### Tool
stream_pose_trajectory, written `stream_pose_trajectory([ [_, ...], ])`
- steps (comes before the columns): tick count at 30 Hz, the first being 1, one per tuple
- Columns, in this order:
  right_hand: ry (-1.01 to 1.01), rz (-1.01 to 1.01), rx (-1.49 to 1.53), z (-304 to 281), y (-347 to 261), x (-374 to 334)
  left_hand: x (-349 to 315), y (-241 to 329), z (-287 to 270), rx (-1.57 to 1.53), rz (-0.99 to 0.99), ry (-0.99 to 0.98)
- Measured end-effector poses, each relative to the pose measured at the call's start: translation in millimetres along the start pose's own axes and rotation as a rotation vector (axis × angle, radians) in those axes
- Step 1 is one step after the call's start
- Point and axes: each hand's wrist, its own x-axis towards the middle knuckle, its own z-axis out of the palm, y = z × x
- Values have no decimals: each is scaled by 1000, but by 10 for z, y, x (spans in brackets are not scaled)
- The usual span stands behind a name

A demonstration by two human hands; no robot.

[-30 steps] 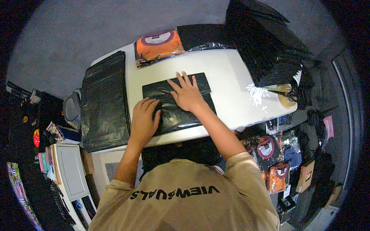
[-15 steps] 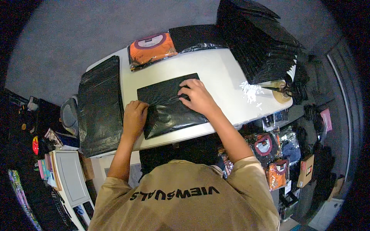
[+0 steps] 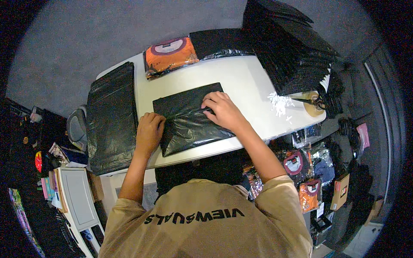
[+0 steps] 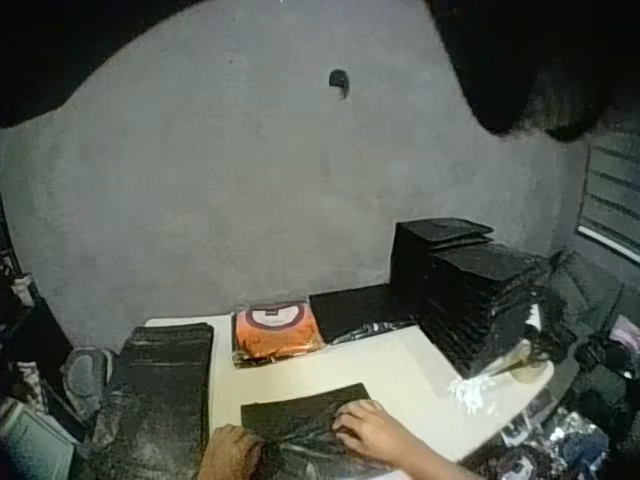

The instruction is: Packing a folded shirt into a black plastic mailer bag and sealing it.

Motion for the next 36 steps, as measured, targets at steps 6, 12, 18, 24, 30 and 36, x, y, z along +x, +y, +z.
stream_pose_trajectory([
  [6,24,20,-37,-74,172,-139,18,1,-23,-16,19,2],
  [12,70,2,-4,-68,200,-199,-15,-63,-17,-3,21,-31],
  [18,61,68,35,-85,184,-291,-13,-124,-37,-40,45,-86],
  [24,68,182,27,-75,86,-363,438,323,233,-232,22,-12],
  [30,118,260,17,-62,-101,-391,784,524,926,28,24,-186],
  [36,81,338,-39,-5,44,-29,688,436,1050,138,-76,-229],
])
